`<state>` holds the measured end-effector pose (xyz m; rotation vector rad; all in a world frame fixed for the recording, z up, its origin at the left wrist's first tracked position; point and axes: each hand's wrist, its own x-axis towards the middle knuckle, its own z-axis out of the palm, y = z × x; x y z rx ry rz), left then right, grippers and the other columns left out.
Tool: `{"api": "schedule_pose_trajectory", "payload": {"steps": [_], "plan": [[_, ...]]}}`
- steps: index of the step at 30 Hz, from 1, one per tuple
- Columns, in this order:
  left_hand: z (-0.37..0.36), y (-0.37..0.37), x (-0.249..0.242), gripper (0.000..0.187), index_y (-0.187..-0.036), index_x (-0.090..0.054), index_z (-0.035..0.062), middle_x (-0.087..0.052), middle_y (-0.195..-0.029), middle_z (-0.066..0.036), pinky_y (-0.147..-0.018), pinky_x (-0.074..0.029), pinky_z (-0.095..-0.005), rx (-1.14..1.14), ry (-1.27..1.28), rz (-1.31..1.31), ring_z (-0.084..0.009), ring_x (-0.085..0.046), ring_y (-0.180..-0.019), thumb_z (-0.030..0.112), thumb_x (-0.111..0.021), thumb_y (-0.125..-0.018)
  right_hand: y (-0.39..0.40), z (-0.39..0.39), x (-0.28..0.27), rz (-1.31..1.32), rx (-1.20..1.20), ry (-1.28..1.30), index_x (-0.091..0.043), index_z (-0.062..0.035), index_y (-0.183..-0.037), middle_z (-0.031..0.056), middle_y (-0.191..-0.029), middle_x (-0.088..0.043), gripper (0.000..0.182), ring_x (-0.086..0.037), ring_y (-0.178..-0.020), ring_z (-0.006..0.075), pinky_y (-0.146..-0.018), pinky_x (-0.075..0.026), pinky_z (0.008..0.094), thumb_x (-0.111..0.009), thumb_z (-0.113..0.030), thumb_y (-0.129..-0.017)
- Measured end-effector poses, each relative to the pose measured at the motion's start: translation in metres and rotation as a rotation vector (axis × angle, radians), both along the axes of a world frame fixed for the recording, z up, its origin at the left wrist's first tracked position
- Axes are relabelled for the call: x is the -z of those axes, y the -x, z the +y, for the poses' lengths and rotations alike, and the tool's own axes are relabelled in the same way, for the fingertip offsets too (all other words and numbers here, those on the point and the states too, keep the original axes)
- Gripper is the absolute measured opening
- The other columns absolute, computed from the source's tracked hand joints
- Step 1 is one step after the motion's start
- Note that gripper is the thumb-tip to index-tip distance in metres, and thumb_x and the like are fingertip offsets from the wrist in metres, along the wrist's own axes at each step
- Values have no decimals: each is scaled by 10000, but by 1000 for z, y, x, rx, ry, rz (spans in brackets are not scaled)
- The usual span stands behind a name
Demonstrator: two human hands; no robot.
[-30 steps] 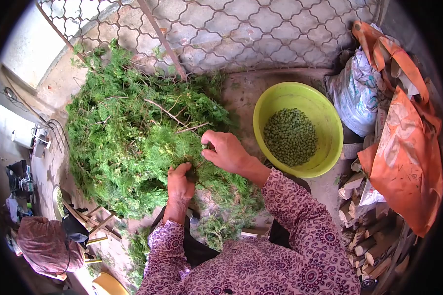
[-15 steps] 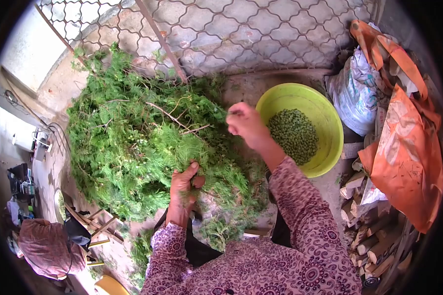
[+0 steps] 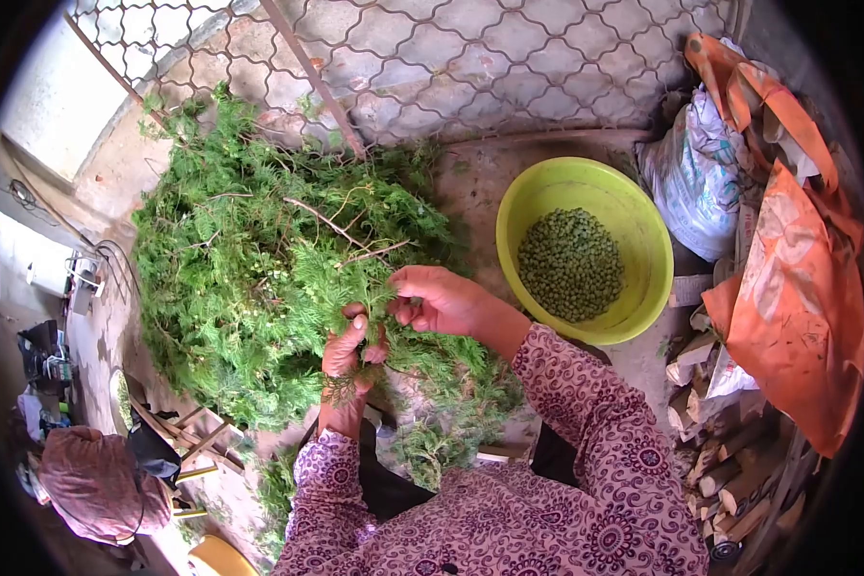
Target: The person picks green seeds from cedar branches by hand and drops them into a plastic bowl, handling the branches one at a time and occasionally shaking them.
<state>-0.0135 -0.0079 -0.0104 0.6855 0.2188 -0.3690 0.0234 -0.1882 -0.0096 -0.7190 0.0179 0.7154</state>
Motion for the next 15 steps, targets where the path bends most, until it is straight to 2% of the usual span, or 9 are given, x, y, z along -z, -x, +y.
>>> {"api": "schedule_pose_trajectory", "payload": {"steps": [2,3,5,9,10,11,15], "plan": [[-4,0,-5,227,-895,-573,116,-586,-813,9,-397,-330,-191,-8,-137,-16,-85,-508,-596,64,-691,-708,1,4,-4,-5,-23,-70,-514,-76,-991,40,-785,-566,174,-533,-604,115,-438,-360,197,-524,-143,-831],[-5,0,-6,227,-895,-573,116,-586,-813,9,-397,-330,-191,-9,-137,-15,-85,-508,-596,64,-691,-708,1,6,-6,-11,-10,-15,-514,-73,-1002,37,-776,-572,185,-543,-596,114,-442,-364,196,-530,-126,-825],[-7,0,-7,230,-912,-535,76,-548,-704,-32,-364,-326,-237,-22,-230,-39,-123,-463,-463,107,-673,-730,-1,5,-6,-16,4,40,-513,-70,-1012,34,-766,-577,198,-553,-588,114,-446,-368,195,-537,-109,-820],[-6,-1,-3,217,-895,-540,74,-561,-724,-36,-364,-325,-225,-10,-229,-28,-120,-463,-467,93,-673,-725,1,-1,-12,-229,-88,303,-504,-46,-1021,31,-749,-579,217,-573,-587,113,-463,-400,201,-546,-76,-809],[-5,-1,-4,208,-882,-562,88,-581,-769,-14,-380,-327,-207,5,-222,-30,-97,-491,-534,81,-685,-715,2,-2,-16,-313,-133,420,-498,-37,-1021,32,-749,-577,223,-576,-594,113,-471,-412,203,-550,-71,-806],[-5,0,-4,202,-870,-584,101,-600,-815,8,-397,-330,-190,20,-215,-31,-74,-519,-602,69,-697,-706,3,-3,-16,-311,-132,420,-498,-37,-1021,32,-749,-577,223,-576,-594,113,-471,-412,203,-550,-71,-806],[-7,0,-5,204,-868,-584,103,-602,-811,5,-400,-330,-191,20,-215,-4,-74,-519,-600,68,-699,-703,4,-4,-22,-279,-96,371,-484,-26,-1017,35,-738,-572,252,-577,-592,111,-482,-428,213,-581,-90,-793]]}}
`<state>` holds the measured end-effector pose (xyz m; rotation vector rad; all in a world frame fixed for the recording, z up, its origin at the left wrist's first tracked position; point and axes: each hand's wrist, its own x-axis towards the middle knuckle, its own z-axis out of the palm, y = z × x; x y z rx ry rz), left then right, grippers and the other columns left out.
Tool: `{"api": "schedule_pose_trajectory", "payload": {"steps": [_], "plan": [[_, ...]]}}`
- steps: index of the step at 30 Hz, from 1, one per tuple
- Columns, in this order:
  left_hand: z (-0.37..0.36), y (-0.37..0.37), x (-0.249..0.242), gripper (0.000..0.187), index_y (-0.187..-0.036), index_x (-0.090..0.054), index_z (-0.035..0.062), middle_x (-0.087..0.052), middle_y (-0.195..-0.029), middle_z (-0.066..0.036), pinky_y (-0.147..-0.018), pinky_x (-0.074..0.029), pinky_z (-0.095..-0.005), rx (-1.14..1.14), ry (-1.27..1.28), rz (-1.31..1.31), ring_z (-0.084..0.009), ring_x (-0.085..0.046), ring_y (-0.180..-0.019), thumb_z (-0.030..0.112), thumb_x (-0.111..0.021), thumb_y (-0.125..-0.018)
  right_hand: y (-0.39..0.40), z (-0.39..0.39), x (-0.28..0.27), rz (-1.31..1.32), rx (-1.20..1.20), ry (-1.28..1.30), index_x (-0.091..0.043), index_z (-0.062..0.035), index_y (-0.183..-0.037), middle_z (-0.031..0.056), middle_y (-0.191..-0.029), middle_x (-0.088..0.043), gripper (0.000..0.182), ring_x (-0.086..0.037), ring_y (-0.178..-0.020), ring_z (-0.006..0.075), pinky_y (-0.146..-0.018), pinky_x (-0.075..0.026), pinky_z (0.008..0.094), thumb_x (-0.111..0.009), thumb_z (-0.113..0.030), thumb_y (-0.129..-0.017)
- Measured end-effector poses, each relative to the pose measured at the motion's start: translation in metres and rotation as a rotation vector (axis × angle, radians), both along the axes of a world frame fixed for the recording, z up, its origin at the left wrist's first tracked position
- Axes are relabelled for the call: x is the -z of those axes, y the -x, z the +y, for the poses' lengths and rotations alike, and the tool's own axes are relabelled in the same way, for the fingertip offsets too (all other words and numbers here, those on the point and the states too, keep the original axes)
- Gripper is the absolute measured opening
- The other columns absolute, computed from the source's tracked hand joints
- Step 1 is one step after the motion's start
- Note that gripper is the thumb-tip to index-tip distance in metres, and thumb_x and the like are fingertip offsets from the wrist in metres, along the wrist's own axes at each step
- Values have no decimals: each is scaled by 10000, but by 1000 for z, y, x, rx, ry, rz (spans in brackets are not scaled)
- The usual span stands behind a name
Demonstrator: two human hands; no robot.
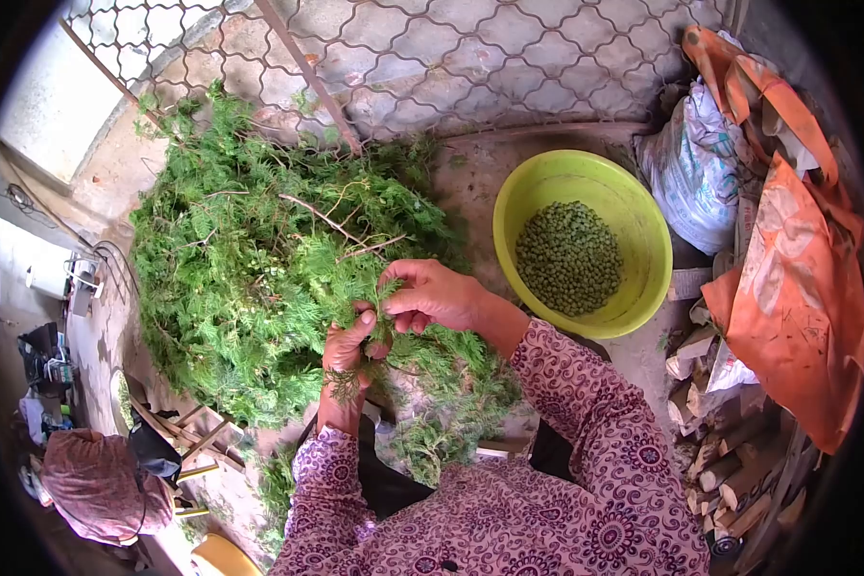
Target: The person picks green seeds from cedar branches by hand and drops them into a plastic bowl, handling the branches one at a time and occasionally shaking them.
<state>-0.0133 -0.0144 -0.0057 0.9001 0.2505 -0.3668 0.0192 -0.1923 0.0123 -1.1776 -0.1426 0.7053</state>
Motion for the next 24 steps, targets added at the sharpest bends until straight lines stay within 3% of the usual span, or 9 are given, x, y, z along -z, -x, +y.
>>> {"api": "schedule_pose_trajectory", "payload": {"steps": [11,13,16,20,22,24], "plan": [[-4,-1,4,193,-862,-572,78,-581,-766,-8,-384,-319,-194,21,48,35,-81,-486,-537,51,-686,-709,1,1,-1,-136,128,78,-514,-50,-906,-1,-615,-507,165,-472,-479,74,-428,-360,209,-603,-115,-783],[-7,0,0,199,-865,-569,73,-575,-751,-11,-378,-322,-199,39,63,17,-84,-480,-525,50,-687,-707,-2,-2,6,99,38,-227,-507,-61,-835,-14,-588,-474,113,-407,-432,60,-389,-291,206,-593,-69,-763],[-12,2,-8,213,-870,-565,64,-571,-729,-16,-372,-335,-208,66,94,5,-90,-482,-514,46,-691,-700,0,-5,4,303,-6,-402,-492,-73,-780,-24,-572,-443,104,-349,-399,55,-365,-229,209,-575,-24,-739],[-16,1,-11,231,-880,-560,58,-570,-710,-20,-374,-349,-211,79,72,-6,-98,-494,-512,34,-693,-693,-2,-9,8,324,-17,-447,-512,-71,-805,-13,-591,-466,96,-383,-409,54,-360,-263,209,-567,-29,-739],[-13,1,-4,232,-883,-563,59,-578,-720,-23,-381,-355,-208,90,58,-11,-98,-503,-520,36,-694,-693,-2,-10,7,-511,327,371,-526,-59,-844,-2,-610,-492,100,-427,-435,54,-372,-313,208,-570,-70,-755],[-11,4,-5,240,-894,-579,64,-609,-777,-27,-413,-393,-205,35,-96,-12,-98,-541,-568,37,-702,-690,-9,-26,-4,-418,415,406,-529,-46,-858,7,-620,-503,114,-447,-454,53,-387,-335,206,-570,-86,-759]]}}
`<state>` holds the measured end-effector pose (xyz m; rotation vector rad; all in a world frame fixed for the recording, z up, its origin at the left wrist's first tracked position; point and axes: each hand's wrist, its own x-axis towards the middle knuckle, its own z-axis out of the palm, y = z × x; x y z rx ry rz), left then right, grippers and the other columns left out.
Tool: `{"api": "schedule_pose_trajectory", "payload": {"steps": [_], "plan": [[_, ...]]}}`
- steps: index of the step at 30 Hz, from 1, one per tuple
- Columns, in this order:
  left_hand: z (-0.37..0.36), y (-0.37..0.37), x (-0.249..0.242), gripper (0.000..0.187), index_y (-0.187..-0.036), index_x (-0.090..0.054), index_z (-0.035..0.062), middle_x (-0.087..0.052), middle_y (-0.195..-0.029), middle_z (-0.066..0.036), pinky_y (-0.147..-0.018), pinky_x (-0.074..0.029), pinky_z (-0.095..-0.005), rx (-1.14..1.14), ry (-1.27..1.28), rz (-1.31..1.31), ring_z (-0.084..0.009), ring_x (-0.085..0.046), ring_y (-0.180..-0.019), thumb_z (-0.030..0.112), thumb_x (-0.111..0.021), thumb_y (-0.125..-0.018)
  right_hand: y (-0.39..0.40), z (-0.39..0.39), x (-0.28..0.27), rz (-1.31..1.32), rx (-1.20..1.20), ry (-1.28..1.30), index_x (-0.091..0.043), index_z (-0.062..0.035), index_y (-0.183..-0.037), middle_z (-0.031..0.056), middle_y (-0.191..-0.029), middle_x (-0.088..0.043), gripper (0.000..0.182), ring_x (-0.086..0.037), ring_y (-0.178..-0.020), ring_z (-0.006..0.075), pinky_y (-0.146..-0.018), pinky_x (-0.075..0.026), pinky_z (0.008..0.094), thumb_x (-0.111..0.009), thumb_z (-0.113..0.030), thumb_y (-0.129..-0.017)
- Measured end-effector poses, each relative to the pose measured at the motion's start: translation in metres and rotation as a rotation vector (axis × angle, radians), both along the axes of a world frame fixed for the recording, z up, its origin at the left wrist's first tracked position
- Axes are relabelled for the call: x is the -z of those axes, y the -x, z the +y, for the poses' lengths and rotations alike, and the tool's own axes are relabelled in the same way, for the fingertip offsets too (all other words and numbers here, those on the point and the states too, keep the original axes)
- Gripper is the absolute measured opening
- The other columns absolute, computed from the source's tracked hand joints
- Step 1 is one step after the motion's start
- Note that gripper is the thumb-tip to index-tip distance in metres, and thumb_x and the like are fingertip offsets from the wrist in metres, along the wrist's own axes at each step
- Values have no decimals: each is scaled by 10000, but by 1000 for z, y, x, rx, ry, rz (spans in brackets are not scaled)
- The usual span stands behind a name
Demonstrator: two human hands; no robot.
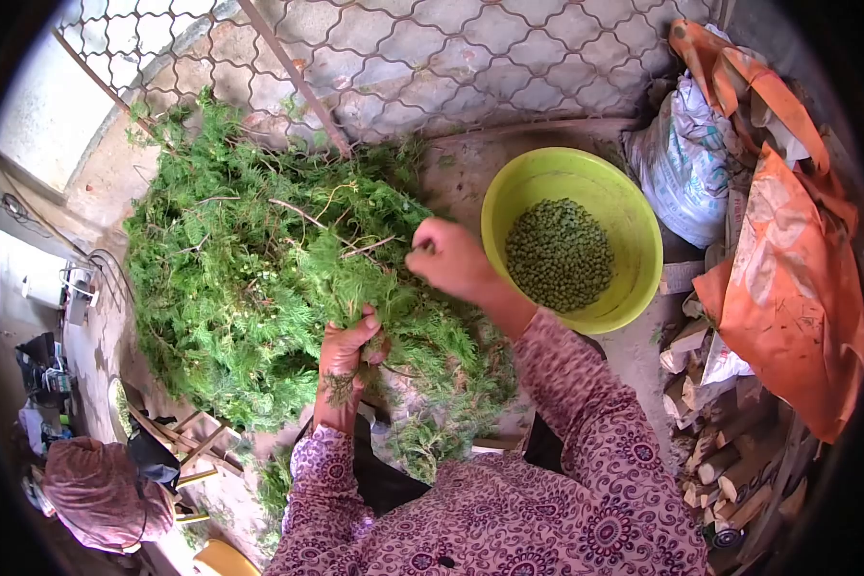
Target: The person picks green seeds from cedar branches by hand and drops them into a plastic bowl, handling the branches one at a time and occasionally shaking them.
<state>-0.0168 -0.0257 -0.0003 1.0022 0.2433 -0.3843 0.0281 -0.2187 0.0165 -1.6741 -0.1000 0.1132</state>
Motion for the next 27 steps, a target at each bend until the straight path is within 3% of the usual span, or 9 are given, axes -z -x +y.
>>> {"api": "schedule_pose_trajectory", "payload": {"steps": [3,4,8,10,14,16,18,21,27], "plan": [[5,-4,8,255,-904,-586,57,-625,-833,-28,-514,-456,-208,-9,-168,-155,-97,-575,-672,16,-707,-683,-14,-36,0,-5,302,121,-535,-13,-898,17,-635,-516,163,-473,-489,57,-422,-373,211,-555,-107,-766],[4,-5,13,253,-907,-583,38,-626,-848,-29,-637,-479,-218,-10,-169,-229,-96,-577,-735,-38,-681,-686,-18,-52,3,-112,394,237,-543,-11,-919,36,-653,-538,181,-502,-508,86,-457,-402,228,-548,-105,-765],[-3,-1,8,279,-931,-557,1,-615,-880,-50,-724,-475,-235,128,-183,-191,-105,-574,-762,-66,-660,-681,-34,-127,51,-303,726,569,-595,-40,-950,145,-744,-609,262,-604,-688,236,-644,-474,310,-566,-133,-708],[-5,-1,13,327,-963,-545,1,-613,-904,-58,-721,-484,-233,143,-196,-205,-111,-581,-775,-70,-674,-671,-34,-147,62,-604,858,1207,-597,-33,-947,177,-792,-614,269,-606,-745,310,-693,-477,339,-559,-115,-693],[-9,2,12,342,-1026,-506,-4,-590,-866,-33,-597,-465,-212,149,-281,-225,-86,-553,-683,77,-671,-738,-22,-143,24,-199,702,854,-575,-5,-964,111,-785,-611,242,-595,-726,181,-656,-464,264,-538,-82,-737],[-9,3,12,341,-1033,-503,-9,-578,-834,-15,-569,-446,-213,157,-321,-210,-73,-536,-650,160,-654,-778,-19,-121,7,-124,556,95,-575,14,-915,69,-770,-600,196,-570,-682,136,-633,-459,246,-566,-85,-746],[-11,2,14,319,-981,-530,-3,-534,-675,-5,-451,-390,-222,118,-467,-239,-68,-491,-518,285,-564,-846,-9,-81,-5,-222,326,-109,-569,21,-881,38,-737,-582,158,-540,-647,94,-597,-452,229,-578,-76,-757],[-13,-2,38,310,-939,-549,5,-471,-548,-3,-403,-371,-237,107,-575,-309,-75,-460,-440,305,-502,-877,9,-22,-22,-51,-58,51,-567,1,-882,31,-711,-579,151,-551,-665,78,-591,-448,216,-608,-69,-754],[-21,2,32,263,-940,-557,24,-468,-525,-4,-405,-373,-238,101,-626,-388,-78,-468,-440,272,-484,-892,13,16,1,-202,-53,232,-549,11,-817,39,-692,-578,187,-520,-614,88,-547,-425,241,-663,-89,-707]]}}
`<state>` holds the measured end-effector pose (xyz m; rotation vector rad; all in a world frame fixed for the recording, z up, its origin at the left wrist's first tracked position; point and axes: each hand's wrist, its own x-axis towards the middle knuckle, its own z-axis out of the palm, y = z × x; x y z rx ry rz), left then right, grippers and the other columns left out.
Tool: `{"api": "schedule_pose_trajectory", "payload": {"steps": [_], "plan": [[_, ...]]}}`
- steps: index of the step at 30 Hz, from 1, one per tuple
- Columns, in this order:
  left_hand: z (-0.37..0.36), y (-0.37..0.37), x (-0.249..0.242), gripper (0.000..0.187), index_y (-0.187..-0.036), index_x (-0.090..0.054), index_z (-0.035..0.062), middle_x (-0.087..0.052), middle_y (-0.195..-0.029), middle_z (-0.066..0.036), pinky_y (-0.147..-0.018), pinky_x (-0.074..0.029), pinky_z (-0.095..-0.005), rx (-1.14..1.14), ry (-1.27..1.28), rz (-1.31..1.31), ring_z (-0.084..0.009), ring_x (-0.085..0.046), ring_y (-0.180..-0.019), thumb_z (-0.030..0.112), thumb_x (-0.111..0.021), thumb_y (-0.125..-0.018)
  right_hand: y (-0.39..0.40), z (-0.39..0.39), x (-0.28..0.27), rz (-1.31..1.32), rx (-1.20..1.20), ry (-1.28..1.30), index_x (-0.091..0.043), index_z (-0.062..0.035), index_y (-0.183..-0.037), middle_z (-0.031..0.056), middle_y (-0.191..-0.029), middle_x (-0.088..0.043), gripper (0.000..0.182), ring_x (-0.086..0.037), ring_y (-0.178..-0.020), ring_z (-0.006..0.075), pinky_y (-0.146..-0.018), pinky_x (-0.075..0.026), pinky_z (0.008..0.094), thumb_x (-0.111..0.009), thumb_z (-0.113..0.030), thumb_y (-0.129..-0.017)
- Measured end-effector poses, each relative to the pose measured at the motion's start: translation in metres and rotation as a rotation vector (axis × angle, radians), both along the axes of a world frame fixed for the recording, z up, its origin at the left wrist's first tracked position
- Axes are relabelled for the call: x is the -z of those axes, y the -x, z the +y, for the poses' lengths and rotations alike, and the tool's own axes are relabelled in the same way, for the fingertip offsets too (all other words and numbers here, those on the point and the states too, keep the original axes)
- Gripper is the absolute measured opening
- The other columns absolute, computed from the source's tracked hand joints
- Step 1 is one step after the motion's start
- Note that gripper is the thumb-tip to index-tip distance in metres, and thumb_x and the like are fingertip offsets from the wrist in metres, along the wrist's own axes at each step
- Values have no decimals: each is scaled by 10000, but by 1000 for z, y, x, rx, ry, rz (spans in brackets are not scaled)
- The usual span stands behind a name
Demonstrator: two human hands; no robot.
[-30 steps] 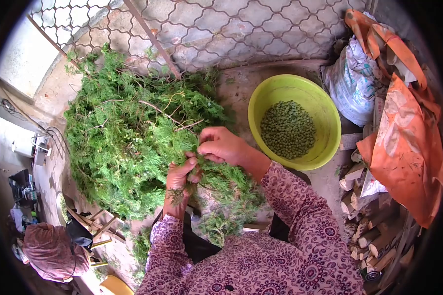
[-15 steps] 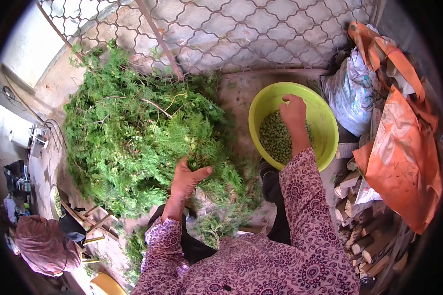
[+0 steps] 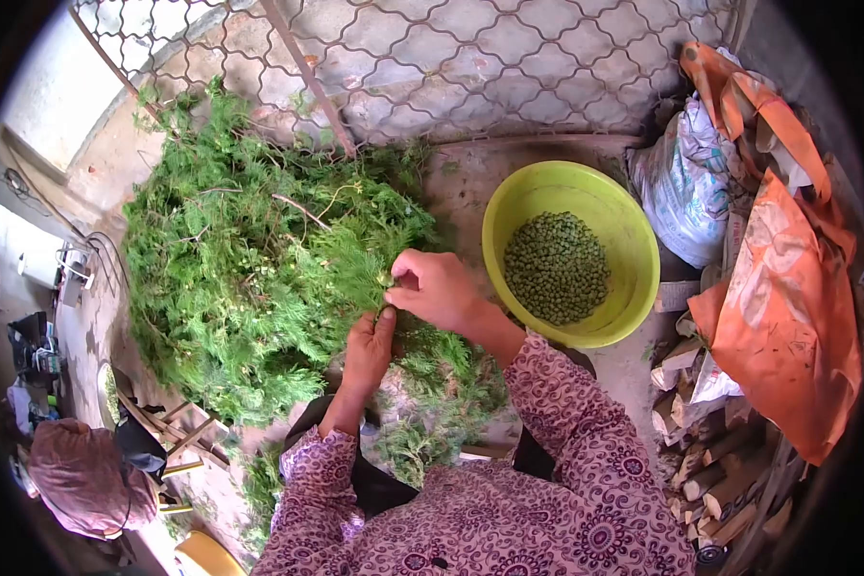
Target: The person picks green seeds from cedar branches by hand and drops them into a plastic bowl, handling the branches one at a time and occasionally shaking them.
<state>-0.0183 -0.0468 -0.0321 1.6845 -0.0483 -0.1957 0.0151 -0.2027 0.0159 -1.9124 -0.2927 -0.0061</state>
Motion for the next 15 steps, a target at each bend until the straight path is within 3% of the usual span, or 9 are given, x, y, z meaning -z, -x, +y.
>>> {"api": "schedule_pose_trajectory", "payload": {"steps": [2,8,10,13,15], "plan": [[0,0,1,257,-934,-563,25,-483,-534,-11,-405,-376,-240,-5,5,-27,-79,-472,-444,266,-488,-891,1,4,7,-155,20,124,-540,3,-801,71,-666,-551,199,-524,-602,117,-544,-427,257,-671,-79,-676],[11,-3,13,220,-891,-581,11,-540,-590,-40,-459,-399,-251,11,-55,-91,-92,-488,-498,220,-512,-878,2,9,11,-304,11,203,-536,-10,-791,107,-667,-529,214,-541,-574,193,-525,-425,293,-678,-91,-653],[13,-4,9,207,-880,-583,7,-550,-606,-50,-486,-406,-251,19,-12,-104,-96,-494,-525,204,-519,-874,1,7,13,-300,3,192,-537,-15,-791,107,-661,-529,205,-545,-576,199,-519,-422,297,-673,-92,-658],[16,-4,3,169,-875,-587,10,-566,-645,-60,-524,-406,-245,25,-169,-190,-88,-495,-586,163,-517,-867,3,8,7,-269,-29,196,-539,-23,-786,105,-650,-530,182,-550,-575,201,-511,-417,301,-661,-91,-669],[16,-6,8,141,-895,-584,9,-591,-715,-36,-554,-407,-232,-7,-50,-69,-65,-493,-637,125,-513,-861,5,10,8,-240,-54,213,-539,-26,-782,102,-646,-532,168,-549,-573,197,-508,-414,300,-653,-89,-676]]}}
